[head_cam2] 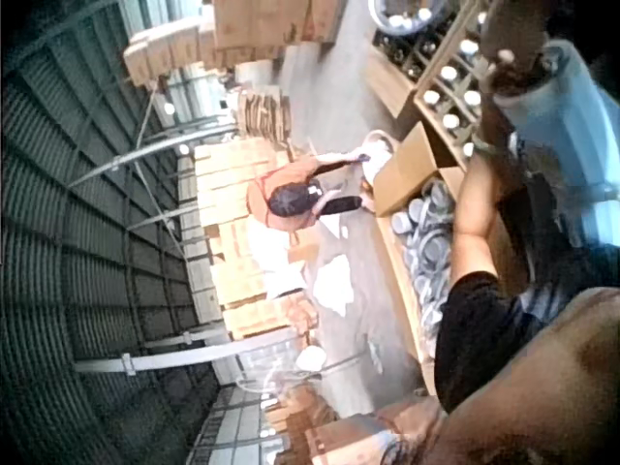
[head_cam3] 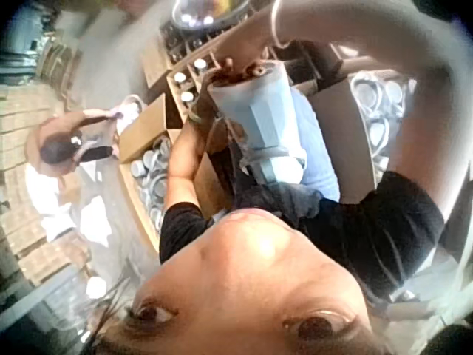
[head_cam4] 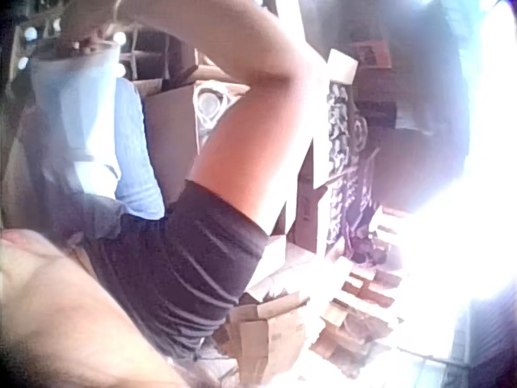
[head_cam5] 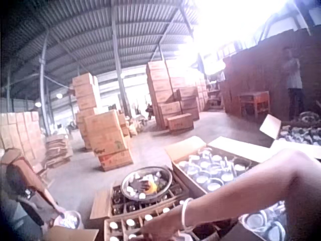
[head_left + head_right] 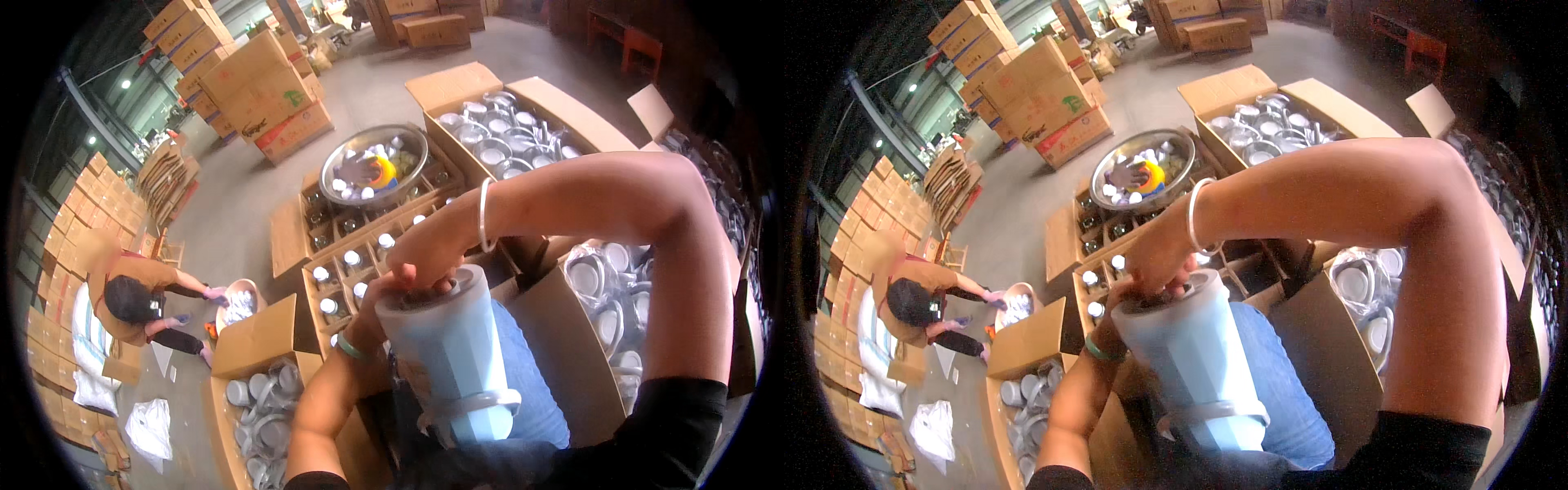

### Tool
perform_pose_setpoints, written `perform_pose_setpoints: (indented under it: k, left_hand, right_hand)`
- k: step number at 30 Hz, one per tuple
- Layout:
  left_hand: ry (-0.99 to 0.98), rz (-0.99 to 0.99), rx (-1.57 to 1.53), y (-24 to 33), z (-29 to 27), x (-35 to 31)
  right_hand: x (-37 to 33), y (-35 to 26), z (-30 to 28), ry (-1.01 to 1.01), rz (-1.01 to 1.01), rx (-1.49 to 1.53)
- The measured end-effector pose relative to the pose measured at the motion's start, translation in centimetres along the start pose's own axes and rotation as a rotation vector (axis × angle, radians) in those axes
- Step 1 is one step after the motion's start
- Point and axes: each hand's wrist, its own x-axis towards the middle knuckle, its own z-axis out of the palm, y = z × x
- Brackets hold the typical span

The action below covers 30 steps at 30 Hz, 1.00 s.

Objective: The person assembles vacuum flasks by inserting glass liners and plastic components into plastic housings, secures the components by hand, and places the assembled flasks into a cardboard box.

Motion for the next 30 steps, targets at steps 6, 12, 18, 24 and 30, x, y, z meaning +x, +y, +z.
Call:
perform_pose_setpoints:
  k: [6, 12, 18, 24, 30]
  left_hand:
    - [-0.117, 0.264, 0.633, 0.3, 4.2, -2.9]
    - [-0.030, 0.184, 0.416, -0.3, 8.6, -4.7]
    - [-0.121, 0.477, 0.867, -0.8, 10.5, -6.0]
    - [-0.129, 0.307, 0.767, -0.5, 12.8, -6.1]
    - [0.074, 0.312, 0.810, -1.5, 14.6, -7.4]
  right_hand:
    - [-5.7, -2.4, 0.2, 0.051, -0.494, 0.038]
    - [-10.2, -9.2, 3.7, 0.371, 0.046, -0.197]
    - [-13.5, -10.9, 3.1, 0.321, -0.089, -0.178]
    - [-15.7, -11.7, 3.5, 0.258, -0.485, -0.315]
    - [-15.0, -14.5, 6.4, 0.577, -0.131, -0.366]
